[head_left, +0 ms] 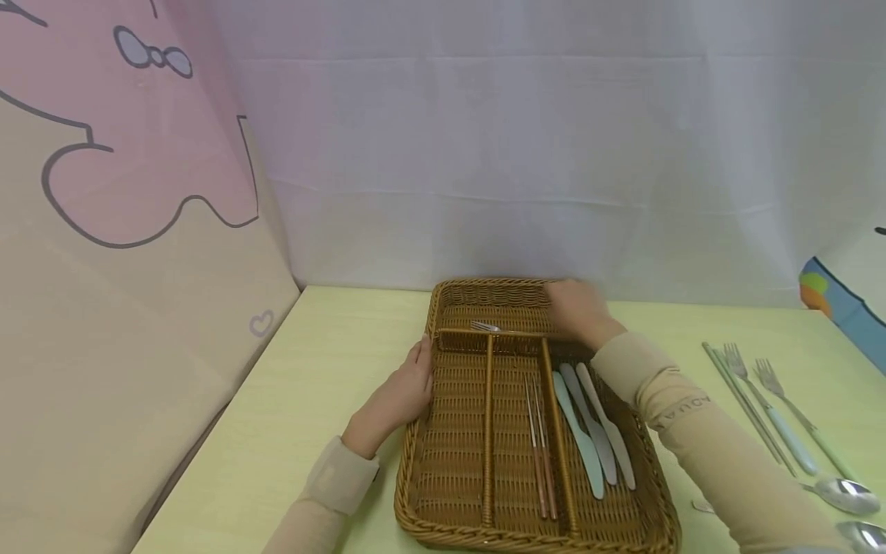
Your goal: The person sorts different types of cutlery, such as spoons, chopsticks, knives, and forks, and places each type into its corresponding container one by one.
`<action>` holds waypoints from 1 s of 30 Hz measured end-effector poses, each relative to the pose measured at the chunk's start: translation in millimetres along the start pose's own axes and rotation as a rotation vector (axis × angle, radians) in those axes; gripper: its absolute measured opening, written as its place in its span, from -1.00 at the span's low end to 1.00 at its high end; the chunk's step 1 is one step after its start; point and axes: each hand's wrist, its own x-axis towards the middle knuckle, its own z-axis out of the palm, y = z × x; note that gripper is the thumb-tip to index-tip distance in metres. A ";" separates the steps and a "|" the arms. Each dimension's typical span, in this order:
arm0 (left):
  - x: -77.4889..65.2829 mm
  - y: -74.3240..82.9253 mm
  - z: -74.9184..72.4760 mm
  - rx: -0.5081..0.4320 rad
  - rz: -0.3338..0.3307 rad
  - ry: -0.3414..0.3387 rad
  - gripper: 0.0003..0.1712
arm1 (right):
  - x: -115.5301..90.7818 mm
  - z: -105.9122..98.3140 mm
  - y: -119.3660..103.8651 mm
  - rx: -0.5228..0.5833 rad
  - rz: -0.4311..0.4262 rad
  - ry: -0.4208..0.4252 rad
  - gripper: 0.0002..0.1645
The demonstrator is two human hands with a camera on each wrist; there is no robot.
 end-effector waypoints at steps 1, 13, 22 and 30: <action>0.2 0.1 0.0 0.000 0.000 0.000 -0.39 | -1.8 -0.8 3.4 0.011 -0.003 0.006 -0.92; 0.8 0.5 0.9 0.012 0.012 0.000 -0.38 | -28.5 -13.4 39.4 0.088 0.107 -0.033 -0.85; 1.4 0.3 1.6 0.017 0.004 -0.009 -0.38 | -53.5 -12.2 66.8 0.118 0.162 -0.067 -0.72; -0.5 -0.5 0.6 0.011 0.007 0.005 -0.38 | -71.3 -4.8 91.2 0.148 0.237 -0.107 -0.86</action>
